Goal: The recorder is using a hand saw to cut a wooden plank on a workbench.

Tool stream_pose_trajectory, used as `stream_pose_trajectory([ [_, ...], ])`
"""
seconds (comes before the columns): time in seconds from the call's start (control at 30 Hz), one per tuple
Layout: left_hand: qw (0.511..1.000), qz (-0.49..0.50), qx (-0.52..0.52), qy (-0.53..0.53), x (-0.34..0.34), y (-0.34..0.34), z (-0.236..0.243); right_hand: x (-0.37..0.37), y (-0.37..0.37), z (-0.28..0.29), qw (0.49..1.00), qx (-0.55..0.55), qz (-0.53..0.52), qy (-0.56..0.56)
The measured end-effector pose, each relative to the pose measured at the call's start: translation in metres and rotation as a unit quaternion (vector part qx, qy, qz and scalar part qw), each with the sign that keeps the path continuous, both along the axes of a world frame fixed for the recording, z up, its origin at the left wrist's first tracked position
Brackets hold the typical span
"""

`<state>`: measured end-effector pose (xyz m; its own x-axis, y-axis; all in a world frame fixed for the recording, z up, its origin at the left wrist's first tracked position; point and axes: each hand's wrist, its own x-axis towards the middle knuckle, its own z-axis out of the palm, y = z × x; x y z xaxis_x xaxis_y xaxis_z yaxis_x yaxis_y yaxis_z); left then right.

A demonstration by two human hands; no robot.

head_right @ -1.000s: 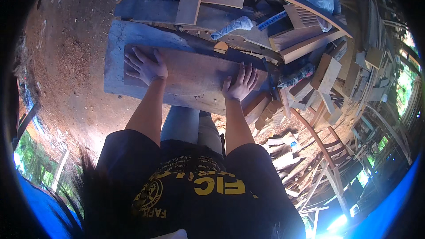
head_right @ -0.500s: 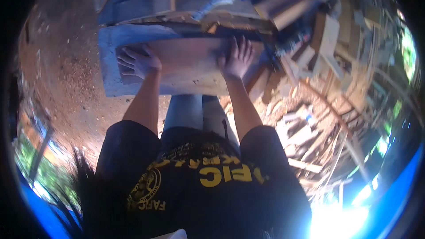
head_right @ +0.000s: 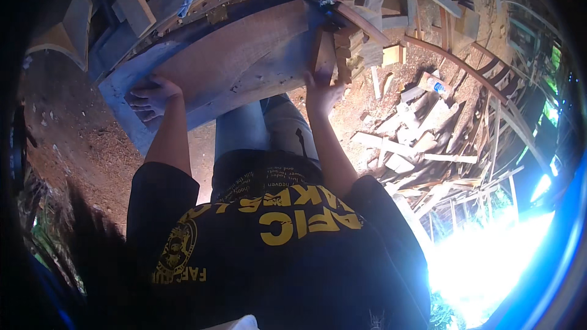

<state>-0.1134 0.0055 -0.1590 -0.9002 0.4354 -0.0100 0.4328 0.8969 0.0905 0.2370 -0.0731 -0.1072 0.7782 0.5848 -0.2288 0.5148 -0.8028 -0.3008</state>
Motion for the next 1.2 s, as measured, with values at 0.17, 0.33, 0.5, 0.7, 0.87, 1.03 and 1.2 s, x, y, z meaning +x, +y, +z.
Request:
stream_pose_trajectory([
  [0.17, 1.000, -0.004, 0.007, 0.021, -0.002, -0.001, -0.001, -0.011, 0.006, 0.013, 0.991, 0.055, 0.086, 0.083],
  [0.33, 0.999, -0.001, -0.015, 0.030, -0.016, -0.013, -0.010, -0.064, 0.018, 0.042, 0.956, 0.146, 0.071, 0.245],
  [0.5, 1.000, 0.011, -0.009, -0.004, -0.007, -0.007, -0.001, -0.119, 0.040, 0.048, 0.925, 0.156, 0.277, 0.210],
  [0.7, 0.999, 0.009, -0.010, -0.048, -0.009, -0.008, 0.000, -0.185, 0.036, 0.023, 0.881, 0.029, 0.415, 0.225],
  [0.87, 0.997, 0.007, 0.016, -0.081, -0.018, -0.014, 0.000, -0.168, 0.037, -0.013, 0.759, 0.085, 0.611, 0.210],
  [1.03, 0.998, -0.003, 0.026, -0.053, -0.022, -0.021, -0.002, -0.127, 0.100, -0.028, 0.884, 0.137, 0.440, -0.076],
  [1.2, 0.996, 0.004, 0.051, -0.077, -0.012, -0.013, -0.004, -0.122, 0.141, -0.037, 0.954, 0.024, 0.267, -0.131],
])
